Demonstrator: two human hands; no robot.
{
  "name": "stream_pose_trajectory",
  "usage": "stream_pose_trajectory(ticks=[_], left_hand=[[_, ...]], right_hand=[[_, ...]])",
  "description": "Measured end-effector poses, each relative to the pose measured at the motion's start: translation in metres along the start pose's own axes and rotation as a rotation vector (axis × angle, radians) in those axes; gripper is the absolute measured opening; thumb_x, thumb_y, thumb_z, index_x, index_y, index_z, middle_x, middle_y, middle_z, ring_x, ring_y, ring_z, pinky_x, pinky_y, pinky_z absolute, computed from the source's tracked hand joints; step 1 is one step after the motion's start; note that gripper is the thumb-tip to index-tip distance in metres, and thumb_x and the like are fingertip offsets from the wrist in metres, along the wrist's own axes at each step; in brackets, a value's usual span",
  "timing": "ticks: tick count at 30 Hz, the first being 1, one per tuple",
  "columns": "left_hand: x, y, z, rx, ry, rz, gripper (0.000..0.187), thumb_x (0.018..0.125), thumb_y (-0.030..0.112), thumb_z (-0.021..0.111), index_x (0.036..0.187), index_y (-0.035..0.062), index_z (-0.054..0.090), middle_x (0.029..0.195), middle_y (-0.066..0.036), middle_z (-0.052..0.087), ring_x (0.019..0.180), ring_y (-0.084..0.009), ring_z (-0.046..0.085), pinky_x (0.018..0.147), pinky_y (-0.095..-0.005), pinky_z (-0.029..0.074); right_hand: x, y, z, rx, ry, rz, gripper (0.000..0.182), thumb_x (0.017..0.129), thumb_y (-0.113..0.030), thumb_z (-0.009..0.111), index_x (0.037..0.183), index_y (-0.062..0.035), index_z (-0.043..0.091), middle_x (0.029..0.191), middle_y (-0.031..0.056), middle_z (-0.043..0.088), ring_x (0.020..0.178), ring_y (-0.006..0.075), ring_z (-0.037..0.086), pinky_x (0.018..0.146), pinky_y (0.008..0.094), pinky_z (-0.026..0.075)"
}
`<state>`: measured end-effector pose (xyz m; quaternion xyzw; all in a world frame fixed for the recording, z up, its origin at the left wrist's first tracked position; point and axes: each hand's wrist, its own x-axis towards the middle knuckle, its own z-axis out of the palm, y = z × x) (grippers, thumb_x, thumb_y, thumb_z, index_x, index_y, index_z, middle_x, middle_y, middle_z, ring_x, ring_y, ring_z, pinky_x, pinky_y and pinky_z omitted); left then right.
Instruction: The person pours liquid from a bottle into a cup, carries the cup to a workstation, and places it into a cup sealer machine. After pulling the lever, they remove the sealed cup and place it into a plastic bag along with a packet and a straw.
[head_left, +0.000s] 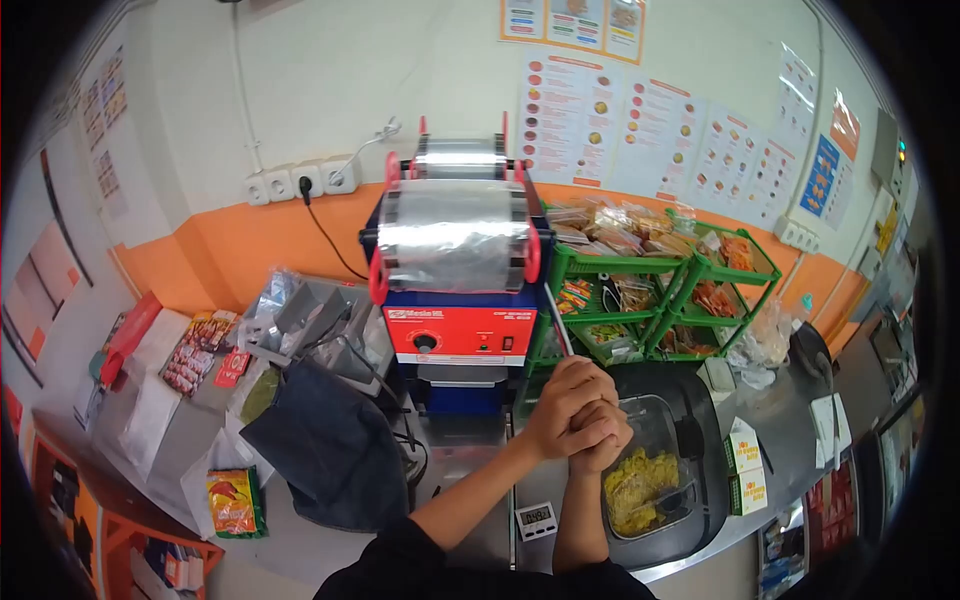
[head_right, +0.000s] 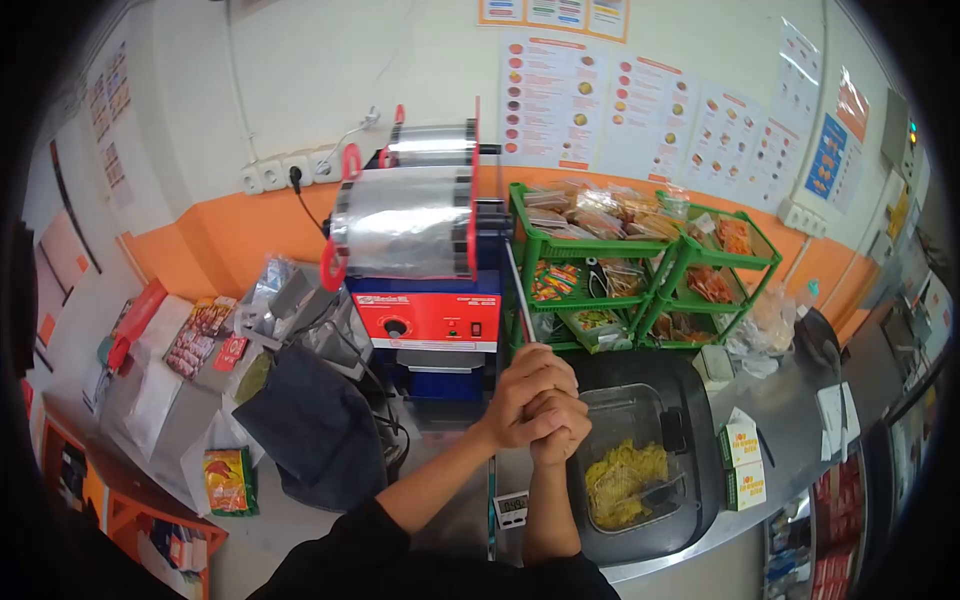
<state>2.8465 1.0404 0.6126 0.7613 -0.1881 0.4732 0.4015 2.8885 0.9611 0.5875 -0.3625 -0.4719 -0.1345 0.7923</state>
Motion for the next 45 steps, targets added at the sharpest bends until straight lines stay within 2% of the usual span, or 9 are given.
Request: stream_pose_trajectory(ticks=[5, 9, 11, 18, 24, 29, 39, 41, 45], left_hand=[[-0.0032, -0.002, 0.0056, -0.068, 0.11, 0.017, 0.031, 0.08, 0.037, 0.062, 0.083, 0.0066, 0.06, 0.087, -0.008, 0.057, 0.087, -0.0265, 0.053, 0.092, -0.0398, 0.033], [-0.0051, 0.0017, 0.0052, -0.096, 0.13, 0.005, 0.032, 0.081, 0.038, 0.062, 0.082, 0.0064, 0.06, 0.087, -0.008, 0.055, 0.086, -0.0265, 0.051, 0.091, -0.0394, 0.033], [-0.0066, 0.0018, 0.004, -0.081, 0.083, -0.023, 0.033, 0.083, 0.039, 0.059, 0.086, 0.0056, 0.062, 0.09, -0.009, 0.059, 0.092, -0.0246, 0.055, 0.098, -0.0423, 0.03], [-0.0086, 0.0004, 0.0038, -0.095, 0.072, -0.047, 0.033, 0.083, 0.039, 0.06, 0.086, 0.0055, 0.061, 0.09, -0.008, 0.058, 0.096, -0.0246, 0.055, 0.105, -0.0461, 0.026], [-0.0069, -0.0014, 0.0037, -0.079, 0.078, -0.018, 0.034, 0.083, 0.039, 0.06, 0.086, 0.0056, 0.061, 0.09, -0.008, 0.058, 0.093, -0.0246, 0.054, 0.1, -0.0434, 0.03], [-0.0076, -0.0018, 0.0042, -0.075, 0.092, -0.006, 0.034, 0.082, 0.039, 0.06, 0.086, 0.0058, 0.062, 0.091, -0.008, 0.058, 0.092, -0.0252, 0.052, 0.096, -0.0407, 0.032], [-0.0055, -0.0006, 0.0049, -0.077, 0.127, 0.022, 0.035, 0.082, 0.04, 0.059, 0.083, 0.0055, 0.06, 0.088, -0.009, 0.054, 0.088, -0.0281, 0.049, 0.091, -0.0412, 0.034], [-0.0055, -0.0004, 0.0046, -0.08, 0.127, 0.018, 0.036, 0.082, 0.041, 0.059, 0.083, 0.0055, 0.06, 0.088, -0.009, 0.054, 0.087, -0.0281, 0.05, 0.091, -0.041, 0.034], [-0.0051, -0.0004, 0.0047, -0.078, 0.127, 0.022, 0.035, 0.081, 0.041, 0.059, 0.083, 0.0053, 0.06, 0.088, -0.009, 0.054, 0.087, -0.0282, 0.05, 0.09, -0.0408, 0.034]], right_hand=[[0.0074, -0.0032, -0.0017, -0.02, -0.091, -0.034, 0.036, 0.084, -0.017, 0.045, 0.054, 0.0028, 0.052, 0.051, 0.0069, 0.05, 0.046, 0.0148, 0.046, 0.047, 0.0267, 0.035], [0.0052, -0.0029, -0.0018, -0.059, -0.108, -0.005, 0.042, 0.088, -0.025, 0.043, 0.054, -0.0005, 0.046, 0.05, 0.0054, 0.047, 0.046, 0.0135, 0.041, 0.047, 0.0275, 0.034], [0.0037, 0.0004, -0.003, 0.004, -0.063, -0.018, 0.036, 0.082, -0.018, 0.045, 0.054, 0.0029, 0.05, 0.051, 0.007, 0.05, 0.046, 0.0148, 0.046, 0.046, 0.0267, 0.034], [0.0045, -0.0009, -0.0015, -0.037, -0.068, -0.022, 0.037, 0.083, -0.02, 0.045, 0.053, 0.0023, 0.049, 0.05, 0.0072, 0.05, 0.047, 0.0149, 0.046, 0.047, 0.0272, 0.034], [0.0071, -0.0023, -0.0001, -0.041, -0.096, -0.027, 0.046, 0.09, -0.028, 0.044, 0.053, -0.002, 0.047, 0.049, 0.0035, 0.045, 0.047, 0.0121, 0.04, 0.049, 0.0266, 0.033], [0.0057, -0.0029, -0.0037, -0.082, -0.091, 0.005, 0.036, 0.081, -0.02, 0.045, 0.054, 0.0022, 0.051, 0.05, 0.0072, 0.051, 0.048, 0.0153, 0.046, 0.051, 0.0278, 0.037], [0.0063, -0.0042, -0.0008, -0.104, -0.084, 0.007, 0.036, 0.081, -0.021, 0.044, 0.053, 0.0012, 0.05, 0.05, 0.0072, 0.051, 0.048, 0.0153, 0.046, 0.052, 0.028, 0.038], [0.0076, -0.0037, 0.0032, -0.133, -0.076, -0.027, 0.039, 0.086, -0.025, 0.043, 0.053, -0.0039, 0.045, 0.048, 0.0022, 0.043, 0.046, 0.0113, 0.038, 0.049, 0.0273, 0.031], [0.0061, -0.0018, -0.0002, -0.099, -0.085, -0.013, 0.038, 0.085, -0.025, 0.044, 0.053, -0.0039, 0.045, 0.048, 0.0021, 0.043, 0.046, 0.0113, 0.038, 0.049, 0.0272, 0.031]])
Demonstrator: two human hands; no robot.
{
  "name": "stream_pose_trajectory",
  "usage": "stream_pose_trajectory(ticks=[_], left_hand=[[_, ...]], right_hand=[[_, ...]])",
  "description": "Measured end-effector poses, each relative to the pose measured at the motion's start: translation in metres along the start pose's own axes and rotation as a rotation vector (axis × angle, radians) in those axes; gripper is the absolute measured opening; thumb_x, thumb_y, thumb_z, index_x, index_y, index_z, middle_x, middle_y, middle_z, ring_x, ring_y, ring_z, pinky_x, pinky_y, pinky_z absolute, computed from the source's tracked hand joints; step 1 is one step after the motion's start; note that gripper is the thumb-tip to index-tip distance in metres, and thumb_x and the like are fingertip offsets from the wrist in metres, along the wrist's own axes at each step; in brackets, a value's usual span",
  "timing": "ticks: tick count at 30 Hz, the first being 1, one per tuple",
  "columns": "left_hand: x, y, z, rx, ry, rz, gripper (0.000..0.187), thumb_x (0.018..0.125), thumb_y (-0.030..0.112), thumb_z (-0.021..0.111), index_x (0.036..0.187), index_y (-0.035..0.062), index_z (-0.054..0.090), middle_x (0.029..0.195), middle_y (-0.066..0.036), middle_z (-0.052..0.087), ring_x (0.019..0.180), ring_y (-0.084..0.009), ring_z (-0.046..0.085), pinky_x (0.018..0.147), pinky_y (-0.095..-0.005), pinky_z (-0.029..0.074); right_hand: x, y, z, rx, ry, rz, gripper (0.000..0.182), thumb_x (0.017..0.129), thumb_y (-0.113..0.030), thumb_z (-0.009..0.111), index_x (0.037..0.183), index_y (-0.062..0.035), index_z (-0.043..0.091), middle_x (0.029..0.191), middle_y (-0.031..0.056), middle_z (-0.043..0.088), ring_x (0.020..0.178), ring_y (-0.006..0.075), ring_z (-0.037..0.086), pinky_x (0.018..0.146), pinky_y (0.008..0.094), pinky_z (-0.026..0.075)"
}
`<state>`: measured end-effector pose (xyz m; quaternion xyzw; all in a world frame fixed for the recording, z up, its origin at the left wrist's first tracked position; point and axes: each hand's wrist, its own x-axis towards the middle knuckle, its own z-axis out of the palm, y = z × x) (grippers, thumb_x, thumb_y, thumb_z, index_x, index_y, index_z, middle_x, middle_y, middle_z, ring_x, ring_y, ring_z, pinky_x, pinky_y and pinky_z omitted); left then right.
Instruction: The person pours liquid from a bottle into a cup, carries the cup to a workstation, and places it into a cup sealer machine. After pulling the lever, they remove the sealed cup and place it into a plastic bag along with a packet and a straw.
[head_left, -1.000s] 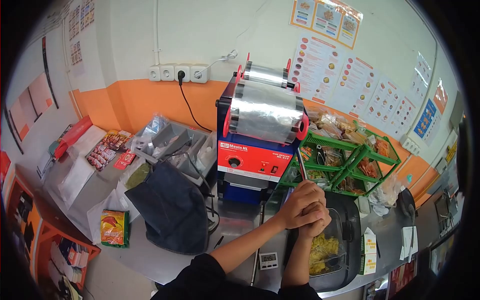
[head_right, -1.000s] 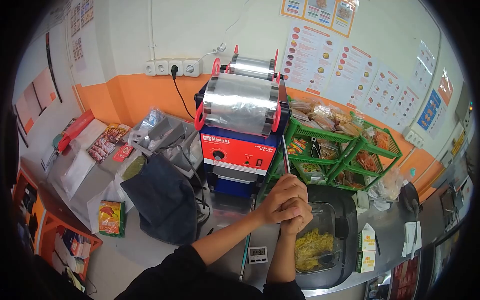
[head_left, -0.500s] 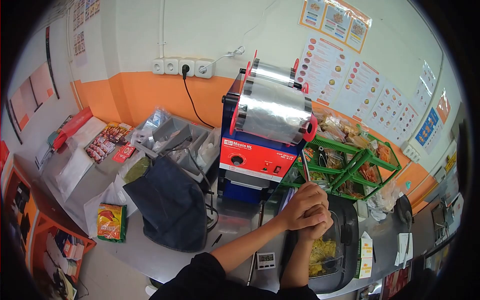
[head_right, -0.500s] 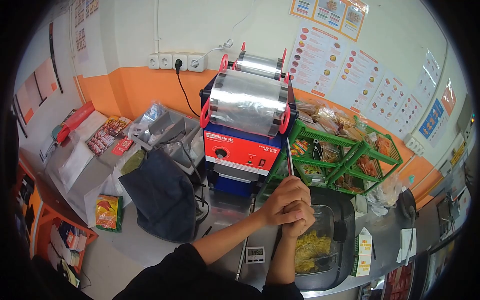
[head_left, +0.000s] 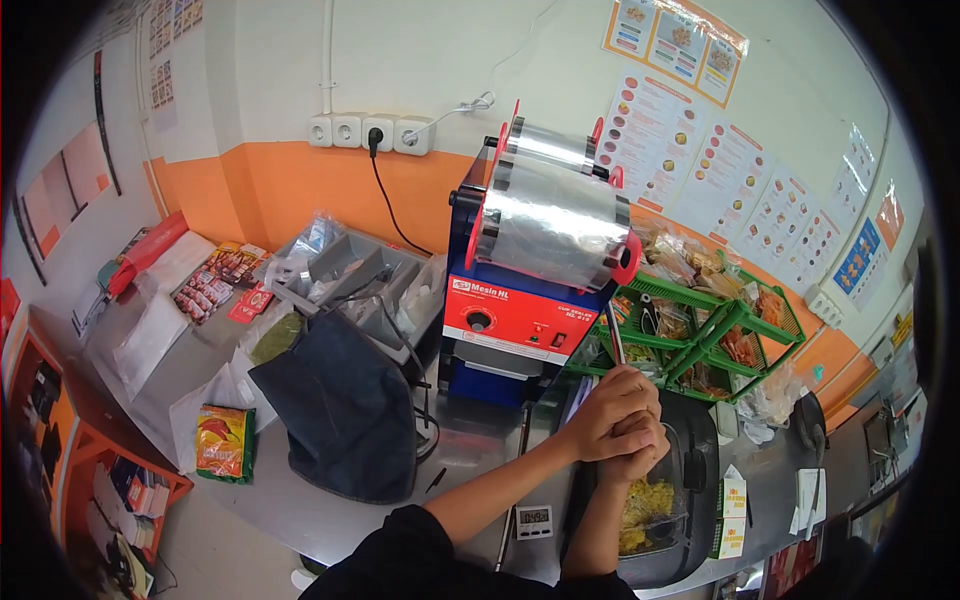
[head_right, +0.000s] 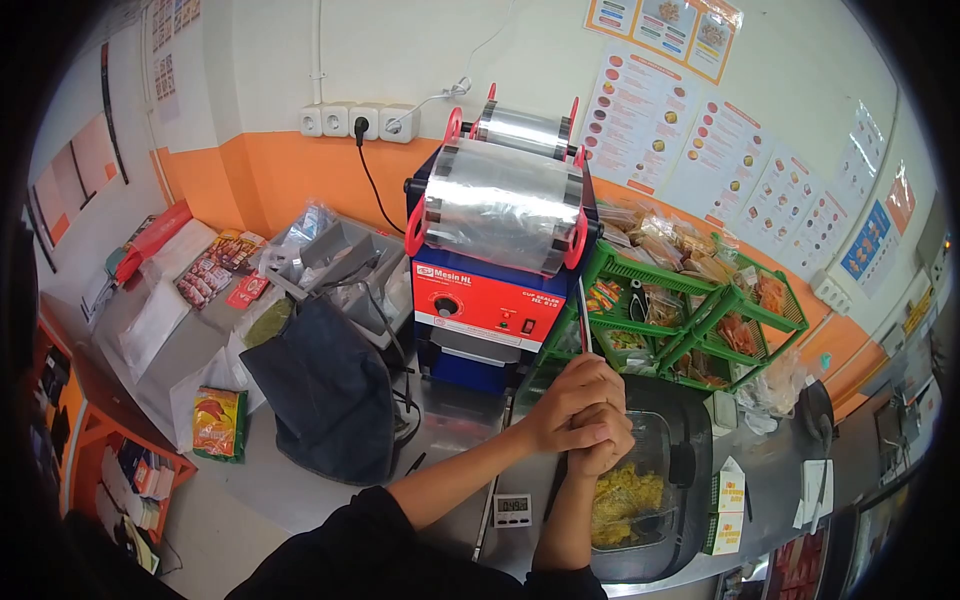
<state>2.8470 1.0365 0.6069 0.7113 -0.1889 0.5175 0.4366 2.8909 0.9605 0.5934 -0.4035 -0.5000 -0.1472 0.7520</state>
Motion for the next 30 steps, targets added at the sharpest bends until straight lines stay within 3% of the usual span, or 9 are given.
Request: stream_pose_trajectory(ticks=[6, 8, 12, 14, 16, 18, 21, 25, 30], left_hand=[[-0.002, -0.002, 0.001, 0.003, -0.005, -0.004, 0.036, 0.081, 0.041, 0.059, 0.082, 0.0054, 0.06, 0.088, -0.009, 0.054, 0.087, -0.0278, 0.05, 0.09, -0.0404, 0.035], [-0.005, -0.001, 0.001, 0.0, -0.023, -0.047, 0.035, 0.081, 0.041, 0.059, 0.084, 0.0061, 0.061, 0.091, -0.008, 0.057, 0.094, -0.0257, 0.051, 0.1, -0.0429, 0.029], [-0.006, 0.004, -0.003, -0.011, -0.131, -0.089, 0.039, 0.083, 0.042, 0.057, 0.093, 0.0046, 0.063, 0.101, -0.01, 0.057, 0.102, -0.0272, 0.051, 0.102, -0.0433, 0.029], [-0.006, 0.017, -0.005, -0.201, 0.012, -0.152, 0.049, 0.085, 0.042, 0.056, 0.113, 0.0023, 0.058, 0.121, -0.016, 0.052, 0.118, -0.0302, 0.046, 0.106, -0.0432, 0.026], [-0.034, 0.015, -0.021, -0.178, 0.147, -0.113, 0.06, 0.089, 0.031, 0.056, 0.136, -0.0017, 0.039, 0.14, -0.02, 0.038, 0.135, -0.0312, 0.033, 0.111, -0.0405, 0.022], [-0.081, 0.001, -0.032, -0.149, 0.356, -0.351, 0.059, 0.087, 0.024, 0.063, 0.134, -0.0018, 0.039, 0.135, -0.017, 0.044, 0.129, -0.0274, 0.041, 0.108, -0.0387, 0.029], [-0.139, -0.012, -0.061, 0.029, 0.681, -0.696, 0.034, 0.089, 0.008, 0.061, 0.12, 0.0053, 0.048, 0.116, -0.008, 0.054, 0.111, -0.0196, 0.053, 0.096, -0.0329, 0.042], [-0.203, -0.015, -0.088, 0.107, 0.732, -0.807, 0.026, 0.091, 0.006, 0.058, 0.116, 0.0073, 0.05, 0.109, -0.005, 0.056, 0.1, -0.0143, 0.054, 0.089, -0.0283, 0.042], [-0.242, -0.009, -0.086, 0.014, 0.801, -0.905, 0.02, 0.091, 0.003, 0.055, 0.111, 0.0082, 0.052, 0.103, -0.002, 0.057, 0.094, -0.0109, 0.053, 0.085, -0.0253, 0.041]], right_hand=[[-0.005, 0.007, 0.0, 0.025, 0.02, -0.024, 0.037, 0.084, -0.024, 0.044, 0.053, -0.0042, 0.045, 0.048, 0.0019, 0.043, 0.046, 0.0112, 0.038, 0.05, 0.027, 0.032], [-0.007, 0.008, -0.005, 0.031, 0.012, -0.049, 0.039, 0.084, -0.025, 0.047, 0.052, -0.0014, 0.047, 0.05, 0.0061, 0.05, 0.048, 0.0154, 0.047, 0.053, 0.0281, 0.04], [-0.002, -0.002, 0.004, -0.005, 0.041, -0.038, 0.036, 0.081, -0.021, 0.047, 0.052, -0.0008, 0.045, 0.049, 0.0065, 0.049, 0.049, 0.0151, 0.047, 0.055, 0.0288, 0.04], [0.007, -0.01, 0.014, -0.031, 0.116, 0.047, 0.032, 0.082, -0.016, 0.041, 0.053, -0.0032, 0.04, 0.049, 0.0054, 0.042, 0.047, 0.0137, 0.038, 0.052, 0.0286, 0.034], [0.026, -0.008, 0.027, 0.205, 0.044, -0.171, 0.028, 0.079, -0.007, 0.038, 0.051, -0.0064, 0.033, 0.043, 0.0056, 0.033, 0.044, 0.0142, 0.03, 0.053, 0.031, 0.034], [0.04, -0.014, 0.032, 0.231, 0.074, -0.154, 0.029, 0.078, -0.006, 0.038, 0.051, -0.0071, 0.031, 0.041, 0.0049, 0.03, 0.042, 0.0135, 0.028, 0.052, 0.0317, 0.032], [0.044, -0.014, 0.032, 0.258, 0.103, -0.107, 0.023, 0.071, -0.003, 0.041, 0.049, -0.0071, 0.033, 0.04, 0.0053, 0.034, 0.042, 0.0135, 0.029, 0.052, 0.0308, 0.033], [0.057, -0.019, 0.032, 0.257, 0.097, -0.106, 0.026, 0.073, -0.002, 0.039, 0.049, -0.0066, 0.032, 0.04, 0.0046, 0.032, 0.041, 0.0135, 0.029, 0.05, 0.0306, 0.032], [0.156, -0.029, 0.044, 0.326, 0.06, 0.029, 0.043, 0.097, -0.011, 0.041, 0.056, -0.009, 0.031, 0.049, -0.0022, 0.022, 0.038, 0.0088, 0.02, 0.039, 0.027, 0.02]])
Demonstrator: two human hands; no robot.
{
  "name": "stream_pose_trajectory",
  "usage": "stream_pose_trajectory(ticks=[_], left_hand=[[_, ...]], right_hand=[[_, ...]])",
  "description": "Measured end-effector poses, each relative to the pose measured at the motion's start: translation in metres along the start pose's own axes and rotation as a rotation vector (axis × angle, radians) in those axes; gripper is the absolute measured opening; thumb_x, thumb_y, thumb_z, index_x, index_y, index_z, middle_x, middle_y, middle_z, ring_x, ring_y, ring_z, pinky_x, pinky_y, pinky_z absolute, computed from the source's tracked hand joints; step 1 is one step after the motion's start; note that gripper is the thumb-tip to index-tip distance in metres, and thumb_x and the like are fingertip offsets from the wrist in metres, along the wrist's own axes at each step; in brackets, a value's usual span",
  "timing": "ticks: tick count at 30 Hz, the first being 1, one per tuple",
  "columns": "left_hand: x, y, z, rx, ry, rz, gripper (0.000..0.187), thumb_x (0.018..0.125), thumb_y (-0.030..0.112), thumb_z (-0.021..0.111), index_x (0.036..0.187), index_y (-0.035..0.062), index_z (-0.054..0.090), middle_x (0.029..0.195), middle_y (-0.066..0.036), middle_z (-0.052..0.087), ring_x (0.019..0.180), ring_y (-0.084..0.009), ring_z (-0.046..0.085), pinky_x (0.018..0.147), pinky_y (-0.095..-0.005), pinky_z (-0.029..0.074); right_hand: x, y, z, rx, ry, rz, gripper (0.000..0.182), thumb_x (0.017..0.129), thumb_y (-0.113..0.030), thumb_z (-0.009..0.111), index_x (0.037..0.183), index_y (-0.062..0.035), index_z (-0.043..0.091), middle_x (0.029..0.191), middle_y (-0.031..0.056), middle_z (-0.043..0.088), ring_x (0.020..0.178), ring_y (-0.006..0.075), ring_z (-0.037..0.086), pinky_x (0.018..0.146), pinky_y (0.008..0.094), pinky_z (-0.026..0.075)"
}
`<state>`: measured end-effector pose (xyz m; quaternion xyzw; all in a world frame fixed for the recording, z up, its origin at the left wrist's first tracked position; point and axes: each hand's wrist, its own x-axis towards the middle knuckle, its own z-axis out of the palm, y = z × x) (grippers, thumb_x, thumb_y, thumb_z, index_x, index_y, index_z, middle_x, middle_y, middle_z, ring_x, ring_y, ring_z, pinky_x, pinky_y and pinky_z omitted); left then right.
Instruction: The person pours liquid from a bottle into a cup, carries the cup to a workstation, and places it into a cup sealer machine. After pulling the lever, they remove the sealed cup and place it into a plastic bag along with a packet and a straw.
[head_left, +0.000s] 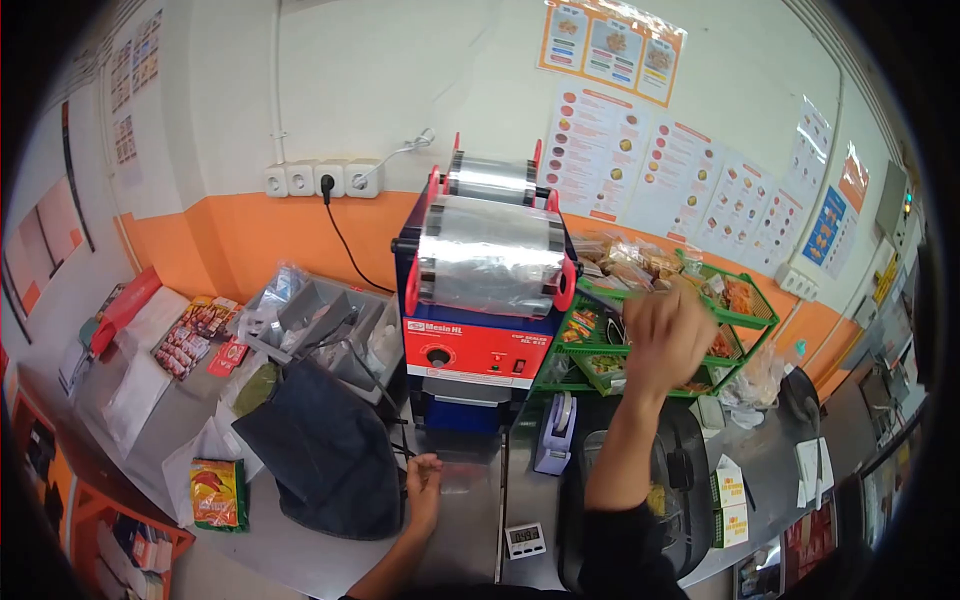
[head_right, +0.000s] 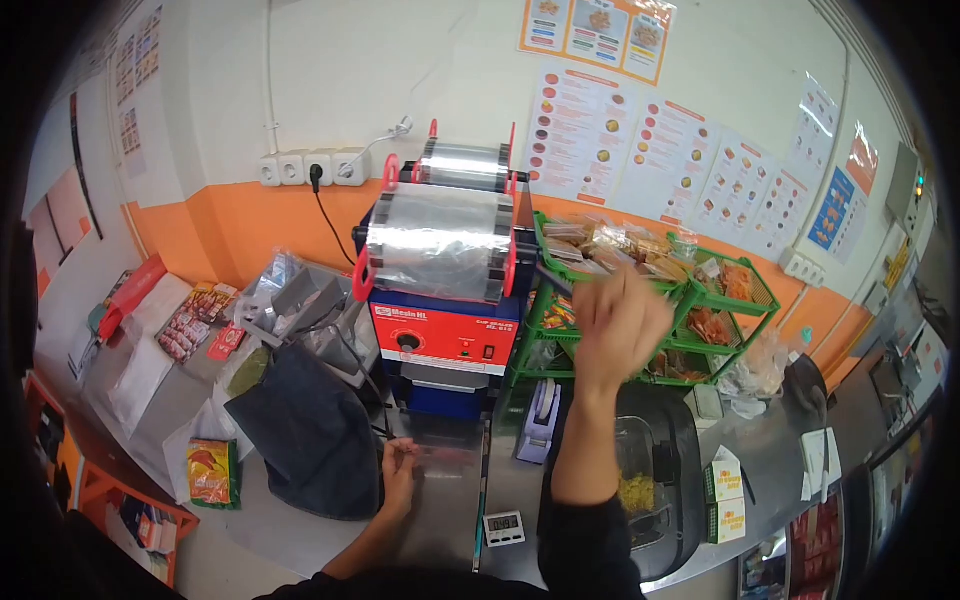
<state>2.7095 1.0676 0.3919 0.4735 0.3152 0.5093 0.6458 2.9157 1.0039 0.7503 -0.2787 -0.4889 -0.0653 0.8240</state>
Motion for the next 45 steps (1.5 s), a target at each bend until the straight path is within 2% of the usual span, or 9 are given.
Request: stream_pose_trajectory(ticks=[2, 12, 17, 21, 24, 27, 33, 38, 45], left_hand=[[-0.009, 0.004, -0.001, 0.003, -0.056, -0.034, 0.014, 0.094, 0.005, 0.052, 0.107, 0.0101, 0.052, 0.099, 0.0, 0.056, 0.089, -0.0093, 0.053, 0.076, -0.0237, 0.041], [-0.02, 0.011, -0.005, 0.061, -0.081, -0.17, 0.009, 0.094, 0.007, 0.054, 0.102, 0.0086, 0.055, 0.094, -0.001, 0.06, 0.085, -0.0102, 0.056, 0.075, -0.024, 0.042], [-0.019, 0.007, -0.009, 0.008, -0.099, -0.175, 0.004, 0.094, 0.008, 0.055, 0.098, 0.0083, 0.055, 0.094, -0.002, 0.06, 0.085, -0.0108, 0.057, 0.075, -0.0247, 0.043], [-0.023, 0.006, -0.013, 0.005, -0.069, -0.234, 0.004, 0.093, 0.007, 0.057, 0.096, 0.008, 0.055, 0.094, -0.002, 0.06, 0.085, -0.0111, 0.057, 0.075, -0.0249, 0.043], [-0.026, 0.01, -0.01, -0.043, -0.019, -0.275, 0.002, 0.094, 0.003, 0.056, 0.096, 0.004, 0.054, 0.091, -0.004, 0.059, 0.082, -0.0111, 0.055, 0.075, -0.0245, 0.044], [-0.018, 0.016, -0.011, -0.054, 0.004, -0.267, 0.003, 0.093, 0.003, 0.056, 0.095, 0.0038, 0.055, 0.091, -0.004, 0.059, 0.083, -0.0117, 0.056, 0.077, -0.0254, 0.045], [-0.01, 0.014, -0.008, -0.011, 0.016, -0.253, 0.002, 0.093, 0.004, 0.056, 0.096, 0.0033, 0.056, 0.091, -0.005, 0.059, 0.084, -0.0124, 0.057, 0.079, -0.0257, 0.046], [0.024, 0.029, 0.014, -0.178, -0.052, -0.366, 0.018, 0.096, 0.01, 0.054, 0.112, 0.0024, 0.051, 0.112, -0.013, 0.061, 0.107, -0.0218, 0.059, 0.096, -0.0321, 0.045], [0.084, 0.047, 0.063, -0.379, -0.085, -0.314, 0.034, 0.095, 0.022, 0.059, 0.118, 0.0041, 0.041, 0.124, -0.018, 0.054, 0.116, -0.0293, 0.056, 0.102, -0.0385, 0.044]], right_hand=[[0.061, 0.01, 0.025, -0.067, 0.18, 0.116, 0.041, 0.096, -0.014, 0.043, 0.057, -0.0116, 0.029, 0.051, -0.0023, 0.024, 0.04, 0.0085, 0.023, 0.039, 0.0268, 0.021], [0.228, 0.094, 0.029, 0.026, -0.227, 0.591, 0.02, 0.086, -0.016, 0.041, 0.066, -0.0115, 0.042, 0.05, -0.0042, 0.028, 0.042, 0.009, 0.028, 0.047, 0.0278, 0.032], [0.131, 0.031, 0.018, 0.061, -0.125, 0.282, 0.022, 0.083, -0.014, 0.04, 0.062, -0.0097, 0.039, 0.047, -0.0019, 0.03, 0.04, 0.009, 0.026, 0.042, 0.0268, 0.027], [0.058, 0.016, 0.007, 0.195, -0.007, 0.052, 0.036, 0.095, -0.021, 0.038, 0.061, -0.0091, 0.036, 0.05, 0.0008, 0.035, 0.04, 0.009, 0.025, 0.04, 0.0264, 0.024], [-0.039, 0.013, -0.027, 0.076, -0.174, -0.127, 0.047, 0.097, -0.027, 0.035, 0.051, -0.0187, 0.03, 0.04, -0.0031, 0.025, 0.036, 0.0093, 0.022, 0.048, 0.0305, 0.031], [-0.131, 0.027, -0.041, -0.102, 0.017, -0.173, 0.047, 0.09, -0.025, 0.042, 0.045, -0.0155, 0.028, 0.036, -0.0005, 0.033, 0.035, 0.012, 0.031, 0.055, 0.0301, 0.038], [-0.128, 0.03, -0.054, -0.115, -0.163, -0.183, 0.043, 0.088, -0.021, 0.043, 0.045, -0.0135, 0.035, 0.037, 0.0016, 0.037, 0.036, 0.0144, 0.035, 0.055, 0.0323, 0.039], [-0.12, 0.017, -0.045, -0.134, -0.089, -0.11, 0.04, 0.075, -0.016, 0.055, 0.044, -0.0073, 0.032, 0.04, 0.003, 0.039, 0.038, 0.016, 0.039, 0.052, 0.0314, 0.039], [-0.084, 0.01, -0.026, 0.028, -0.015, -0.155, 0.033, 0.077, -0.008, 0.043, 0.047, -0.0085, 0.03, 0.038, 0.0035, 0.031, 0.037, 0.0145, 0.028, 0.046, 0.0306, 0.028]])
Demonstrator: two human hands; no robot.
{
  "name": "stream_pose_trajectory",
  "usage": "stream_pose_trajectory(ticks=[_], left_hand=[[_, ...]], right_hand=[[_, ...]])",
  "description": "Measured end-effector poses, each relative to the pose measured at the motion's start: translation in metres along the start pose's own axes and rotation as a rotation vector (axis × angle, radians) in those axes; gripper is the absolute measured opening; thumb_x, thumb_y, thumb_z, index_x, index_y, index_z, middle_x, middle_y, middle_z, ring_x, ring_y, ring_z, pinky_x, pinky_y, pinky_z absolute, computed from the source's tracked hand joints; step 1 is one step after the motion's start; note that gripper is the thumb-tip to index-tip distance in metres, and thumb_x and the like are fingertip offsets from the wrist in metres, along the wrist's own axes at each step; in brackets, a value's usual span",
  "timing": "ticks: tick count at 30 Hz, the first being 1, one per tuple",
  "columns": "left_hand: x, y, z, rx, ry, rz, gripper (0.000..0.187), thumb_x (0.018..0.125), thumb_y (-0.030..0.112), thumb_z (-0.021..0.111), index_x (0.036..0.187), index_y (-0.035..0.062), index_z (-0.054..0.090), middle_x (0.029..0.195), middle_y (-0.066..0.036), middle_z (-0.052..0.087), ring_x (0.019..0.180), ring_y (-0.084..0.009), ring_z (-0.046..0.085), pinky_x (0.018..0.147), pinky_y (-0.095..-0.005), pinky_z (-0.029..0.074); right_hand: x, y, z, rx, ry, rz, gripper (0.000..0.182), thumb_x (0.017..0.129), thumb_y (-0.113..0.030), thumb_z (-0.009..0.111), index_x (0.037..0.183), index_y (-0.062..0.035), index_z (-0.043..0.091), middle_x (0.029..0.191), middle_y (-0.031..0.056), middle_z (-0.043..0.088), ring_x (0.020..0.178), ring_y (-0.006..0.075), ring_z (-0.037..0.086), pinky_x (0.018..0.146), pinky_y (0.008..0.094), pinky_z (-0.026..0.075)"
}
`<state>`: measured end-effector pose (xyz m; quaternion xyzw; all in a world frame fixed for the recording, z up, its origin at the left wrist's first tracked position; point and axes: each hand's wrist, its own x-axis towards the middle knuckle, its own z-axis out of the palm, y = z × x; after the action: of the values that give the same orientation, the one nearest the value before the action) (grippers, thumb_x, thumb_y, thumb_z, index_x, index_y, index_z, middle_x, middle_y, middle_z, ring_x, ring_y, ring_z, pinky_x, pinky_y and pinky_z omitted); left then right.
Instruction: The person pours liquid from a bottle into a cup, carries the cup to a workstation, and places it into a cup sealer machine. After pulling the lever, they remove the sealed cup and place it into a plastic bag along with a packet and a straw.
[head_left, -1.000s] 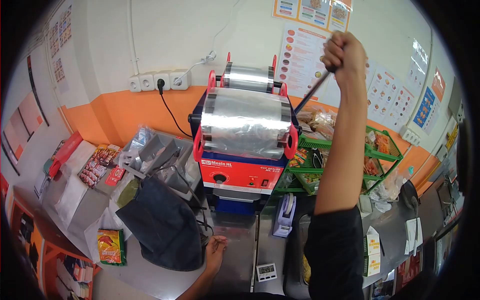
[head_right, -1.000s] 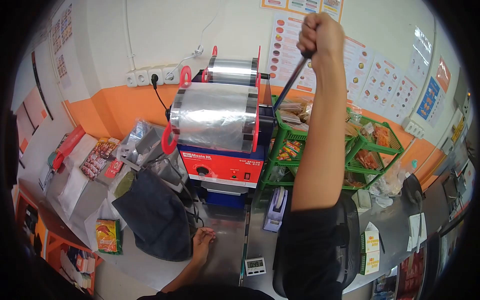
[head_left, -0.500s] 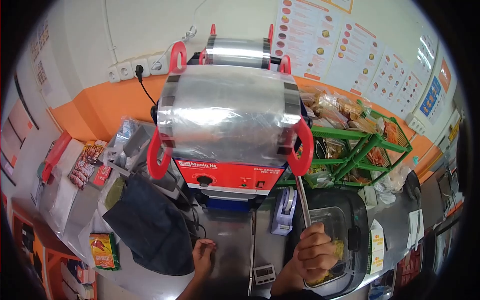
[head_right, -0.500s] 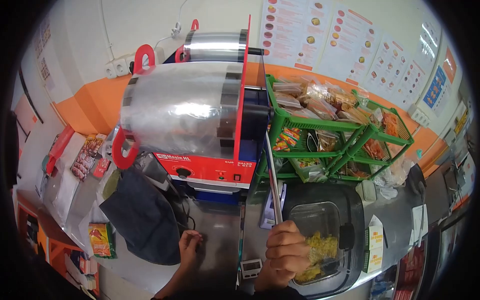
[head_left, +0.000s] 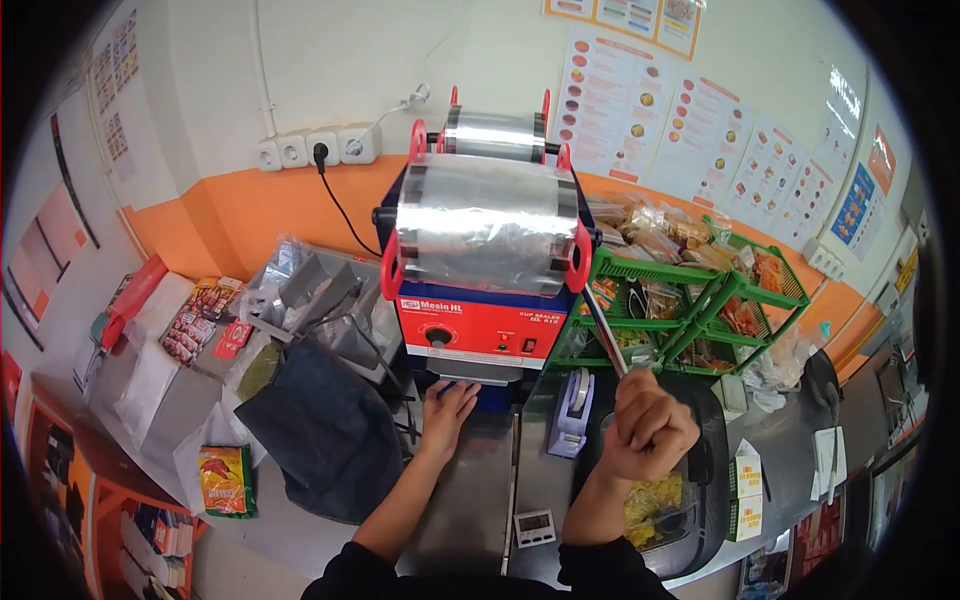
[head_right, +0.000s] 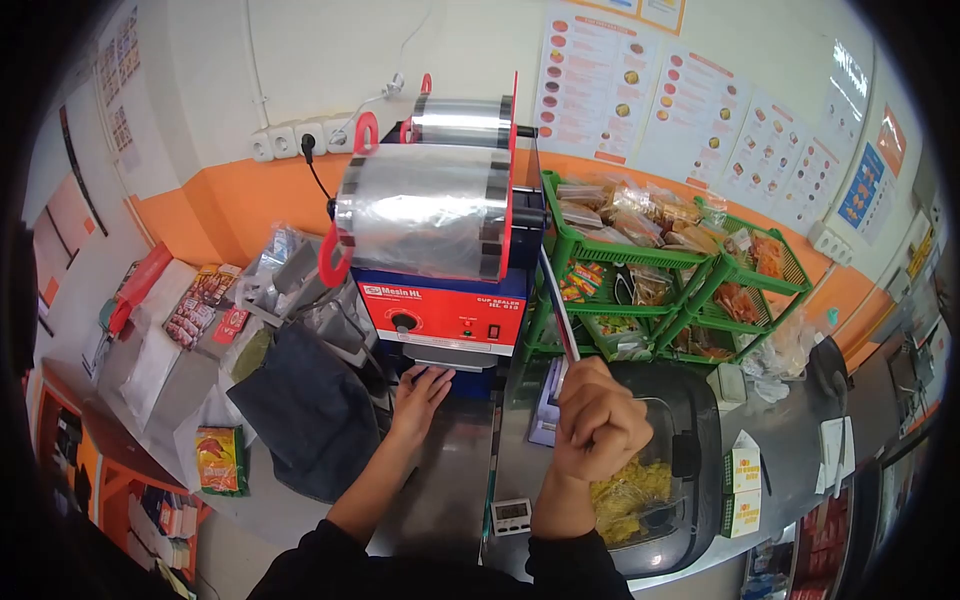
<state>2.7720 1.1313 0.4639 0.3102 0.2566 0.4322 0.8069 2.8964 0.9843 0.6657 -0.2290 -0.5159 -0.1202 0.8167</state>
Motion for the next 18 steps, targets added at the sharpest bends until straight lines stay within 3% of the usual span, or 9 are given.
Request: stream_pose_trajectory(ticks=[2, 5, 6, 7, 8, 12, 14, 16, 18], left_hand=[[0.007, -0.001, 0.002, 0.04, 0.046, -0.027, 0.033, 0.095, 0.023, 0.06, 0.115, 0.0053, 0.041, 0.123, -0.018, 0.055, 0.114, -0.0294, 0.057, 0.1, -0.0393, 0.046], [0.017, -0.008, 0.0, 0.067, 0.074, -0.083, 0.029, 0.094, 0.024, 0.061, 0.107, 0.0068, 0.043, 0.114, -0.016, 0.057, 0.109, -0.0272, 0.06, 0.094, -0.0396, 0.051], [0.023, -0.015, -0.005, 0.039, 0.064, -0.06, 0.029, 0.094, 0.025, 0.062, 0.107, 0.007, 0.044, 0.111, -0.014, 0.058, 0.105, -0.0255, 0.061, 0.093, -0.0393, 0.052], [0.026, -0.018, -0.009, 0.012, 0.056, -0.033, 0.028, 0.093, 0.025, 0.063, 0.106, 0.0072, 0.044, 0.108, -0.013, 0.058, 0.102, -0.0237, 0.062, 0.091, -0.0389, 0.053], [0.027, -0.019, -0.01, 0.012, 0.056, -0.03, 0.028, 0.093, 0.025, 0.063, 0.106, 0.0072, 0.044, 0.108, -0.013, 0.058, 0.102, -0.0237, 0.062, 0.091, -0.0389, 0.053], [0.027, -0.022, -0.009, -0.022, 0.04, 0.043, 0.025, 0.093, 0.022, 0.063, 0.105, 0.0064, 0.047, 0.103, -0.01, 0.06, 0.097, -0.0212, 0.062, 0.094, -0.0377, 0.052], [0.03, -0.023, -0.011, -0.024, 0.039, 0.066, 0.023, 0.093, 0.02, 0.063, 0.105, 0.0061, 0.049, 0.1, -0.009, 0.06, 0.097, -0.0211, 0.063, 0.095, -0.0376, 0.051], [0.035, -0.025, -0.017, -0.043, -0.003, 0.057, 0.028, 0.094, 0.019, 0.062, 0.112, 0.0065, 0.047, 0.103, -0.01, 0.062, 0.097, -0.0205, 0.063, 0.094, -0.0367, 0.051], [0.032, -0.019, -0.014, -0.039, 0.002, 0.032, 0.027, 0.094, 0.018, 0.062, 0.113, 0.0062, 0.047, 0.104, -0.01, 0.062, 0.097, -0.0204, 0.063, 0.094, -0.0369, 0.051]], right_hand=[[0.021, -0.001, 0.002, 0.053, 0.003, 0.045, 0.038, 0.088, -0.011, 0.04, 0.051, -0.0096, 0.032, 0.042, -0.0003, 0.024, 0.037, 0.012, 0.024, 0.044, 0.0308, 0.026], [0.098, 0.015, 0.016, 0.125, 0.041, 0.223, 0.034, 0.094, -0.014, 0.041, 0.061, -0.0101, 0.035, 0.053, -0.001, 0.029, 0.039, 0.0098, 0.021, 0.043, 0.0277, 0.025], [0.131, 0.026, 0.04, -0.013, 0.274, 0.294, 0.035, 0.094, -0.014, 0.043, 0.061, -0.0117, 0.032, 0.053, -0.0024, 0.029, 0.04, 0.0096, 0.022, 0.041, 0.0275, 0.024], [0.166, 0.034, 0.047, 0.07, 0.174, 0.386, 0.034, 0.092, -0.014, 0.045, 0.061, -0.0127, 0.032, 0.052, -0.0032, 0.027, 0.04, 0.0099, 0.025, 0.041, 0.0276, 0.024], [0.196, 0.051, 0.053, -0.104, 0.087, 0.355, 0.031, 0.089, -0.014, 0.046, 0.061, -0.0135, 0.033, 0.052, -0.0032, 0.027, 0.041, 0.0103, 0.025, 0.042, 0.0287, 0.026], [0.26, 0.113, 0.059, -0.32, 0.113, 0.479, 0.02, 0.089, -0.022, 0.049, 0.077, -0.0057, 0.05, 0.056, 0.0027, 0.047, 0.046, 0.014, 0.042, 0.048, 0.0322, 0.037], [0.256, 0.116, 0.061, -0.474, 0.146, 0.246, 0.031, 0.089, -0.026, 0.052, 0.107, 0.0, 0.052, 0.085, 0.016, 0.061, 0.077, 0.0203, 0.06, 0.071, 0.0333, 0.046], [0.234, 0.1, 0.047, -0.558, 0.087, 0.253, 0.049, 0.091, -0.03, 0.054, 0.129, -0.0022, 0.042, 0.118, 0.0212, 0.055, 0.11, 0.0239, 0.054, 0.094, 0.0346, 0.041], [0.185, 0.056, 0.042, -0.603, 0.1, -0.002, 0.024, 0.088, -0.016, 0.056, 0.104, 0.0013, 0.057, 0.103, 0.012, 0.061, 0.096, 0.0206, 0.059, 0.083, 0.0343, 0.046]])
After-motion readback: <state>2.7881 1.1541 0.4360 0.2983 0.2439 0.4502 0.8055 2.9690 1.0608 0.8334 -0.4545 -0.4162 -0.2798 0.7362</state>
